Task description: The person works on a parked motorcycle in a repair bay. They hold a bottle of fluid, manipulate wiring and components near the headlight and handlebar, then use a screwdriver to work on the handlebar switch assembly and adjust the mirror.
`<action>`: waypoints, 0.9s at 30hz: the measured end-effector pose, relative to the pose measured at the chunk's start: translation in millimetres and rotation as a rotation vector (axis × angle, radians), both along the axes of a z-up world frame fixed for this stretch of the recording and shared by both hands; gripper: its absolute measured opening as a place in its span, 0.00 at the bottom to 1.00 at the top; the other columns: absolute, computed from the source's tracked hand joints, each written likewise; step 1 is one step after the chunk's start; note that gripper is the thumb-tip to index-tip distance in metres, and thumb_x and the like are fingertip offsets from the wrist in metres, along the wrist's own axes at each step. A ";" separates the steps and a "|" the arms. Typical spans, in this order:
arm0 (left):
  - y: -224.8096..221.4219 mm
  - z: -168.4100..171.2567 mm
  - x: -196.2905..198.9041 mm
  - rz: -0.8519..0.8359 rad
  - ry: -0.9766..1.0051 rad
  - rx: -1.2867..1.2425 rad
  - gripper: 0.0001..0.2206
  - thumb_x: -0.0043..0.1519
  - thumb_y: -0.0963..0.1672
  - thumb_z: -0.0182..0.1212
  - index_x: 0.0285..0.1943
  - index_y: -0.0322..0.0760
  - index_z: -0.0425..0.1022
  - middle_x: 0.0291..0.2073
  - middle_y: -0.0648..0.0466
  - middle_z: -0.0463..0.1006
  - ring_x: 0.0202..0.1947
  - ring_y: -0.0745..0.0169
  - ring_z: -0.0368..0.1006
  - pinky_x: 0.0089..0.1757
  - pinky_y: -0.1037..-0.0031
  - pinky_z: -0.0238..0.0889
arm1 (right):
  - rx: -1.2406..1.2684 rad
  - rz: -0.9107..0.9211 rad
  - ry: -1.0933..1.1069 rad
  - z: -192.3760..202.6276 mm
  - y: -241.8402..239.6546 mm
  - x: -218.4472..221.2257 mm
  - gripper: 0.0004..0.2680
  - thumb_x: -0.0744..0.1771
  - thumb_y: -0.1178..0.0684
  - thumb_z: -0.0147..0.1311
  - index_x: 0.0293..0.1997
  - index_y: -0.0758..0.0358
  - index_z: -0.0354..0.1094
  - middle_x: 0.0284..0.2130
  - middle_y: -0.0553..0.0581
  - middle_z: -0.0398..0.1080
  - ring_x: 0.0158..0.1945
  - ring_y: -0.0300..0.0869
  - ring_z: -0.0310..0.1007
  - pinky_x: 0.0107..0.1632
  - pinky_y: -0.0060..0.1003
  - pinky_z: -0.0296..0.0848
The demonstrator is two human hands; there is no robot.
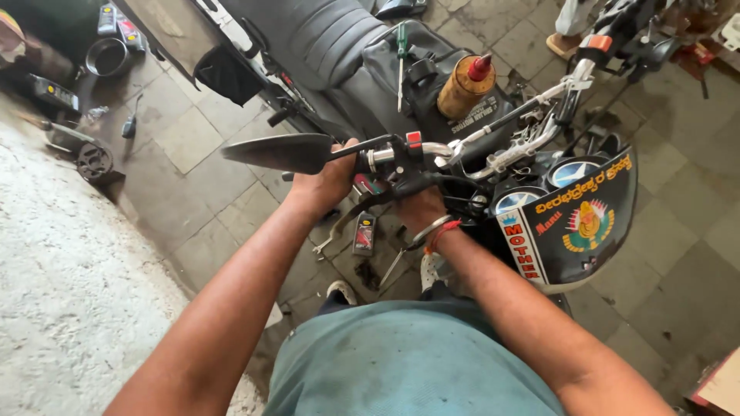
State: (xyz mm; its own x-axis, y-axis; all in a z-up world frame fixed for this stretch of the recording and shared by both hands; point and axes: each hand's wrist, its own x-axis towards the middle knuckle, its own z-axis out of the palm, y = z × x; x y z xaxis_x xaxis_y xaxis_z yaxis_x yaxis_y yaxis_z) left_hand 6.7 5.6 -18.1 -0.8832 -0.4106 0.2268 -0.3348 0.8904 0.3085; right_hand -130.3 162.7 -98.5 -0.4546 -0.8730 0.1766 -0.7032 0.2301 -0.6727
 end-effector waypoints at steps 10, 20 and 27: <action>3.3 -5.1 -1.8 0.048 -0.048 -0.039 0.06 0.59 0.39 0.59 0.44 0.39 0.70 0.31 0.45 0.79 0.36 0.39 0.78 0.35 0.52 0.69 | -0.029 0.088 0.073 9.8 -3.3 -13.3 0.12 0.67 0.46 0.58 0.52 0.60 0.73 0.41 0.65 0.77 0.47 0.61 0.76 0.48 0.55 0.72; 4.1 -25.1 -3.1 0.078 -0.078 -0.079 0.09 0.58 0.38 0.58 0.46 0.38 0.69 0.35 0.45 0.79 0.39 0.41 0.78 0.37 0.55 0.71 | 0.152 0.152 -0.028 16.2 -7.0 -22.3 0.10 0.68 0.45 0.58 0.45 0.59 0.75 0.37 0.62 0.78 0.44 0.55 0.79 0.46 0.49 0.75; 5.9 -12.0 -9.2 0.110 -0.230 -0.030 0.14 0.52 0.41 0.64 0.46 0.35 0.69 0.32 0.43 0.79 0.36 0.39 0.78 0.36 0.52 0.70 | -0.060 0.120 -0.290 -12.9 -6.6 -27.3 0.11 0.65 0.47 0.63 0.46 0.60 0.74 0.36 0.57 0.79 0.42 0.48 0.81 0.43 0.44 0.76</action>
